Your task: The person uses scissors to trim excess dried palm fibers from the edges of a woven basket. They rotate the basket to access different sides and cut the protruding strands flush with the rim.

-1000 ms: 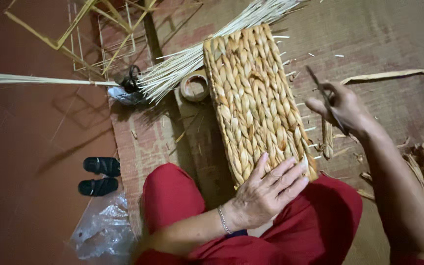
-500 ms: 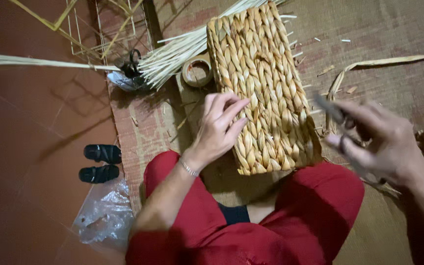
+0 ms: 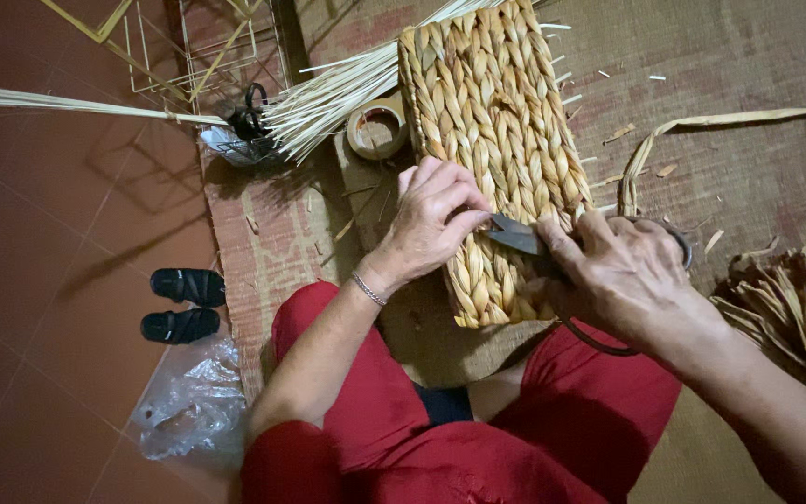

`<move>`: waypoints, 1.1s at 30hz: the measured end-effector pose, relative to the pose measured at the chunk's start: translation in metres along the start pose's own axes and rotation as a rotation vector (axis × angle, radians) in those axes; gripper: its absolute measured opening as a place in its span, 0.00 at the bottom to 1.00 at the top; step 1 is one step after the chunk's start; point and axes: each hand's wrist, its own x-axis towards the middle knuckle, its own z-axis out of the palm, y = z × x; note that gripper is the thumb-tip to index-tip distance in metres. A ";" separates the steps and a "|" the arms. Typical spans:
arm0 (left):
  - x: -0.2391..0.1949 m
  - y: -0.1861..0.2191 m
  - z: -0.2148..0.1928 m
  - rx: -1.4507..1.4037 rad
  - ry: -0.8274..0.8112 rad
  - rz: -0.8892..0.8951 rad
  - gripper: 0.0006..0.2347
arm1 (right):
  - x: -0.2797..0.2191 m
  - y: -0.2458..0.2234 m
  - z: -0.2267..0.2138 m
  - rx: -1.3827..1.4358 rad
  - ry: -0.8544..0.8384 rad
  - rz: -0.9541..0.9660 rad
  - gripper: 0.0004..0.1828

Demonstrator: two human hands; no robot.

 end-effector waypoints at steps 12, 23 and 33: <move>0.000 0.001 0.008 -0.006 0.027 -0.045 0.04 | 0.002 0.000 0.015 -0.064 0.117 -0.112 0.44; -0.010 -0.006 0.017 -0.126 0.122 -0.106 0.03 | -0.004 0.004 0.022 -0.063 0.107 -0.108 0.43; -0.022 -0.025 -0.014 -0.706 0.220 -0.402 0.04 | -0.032 0.023 0.003 -0.115 -0.446 0.297 0.49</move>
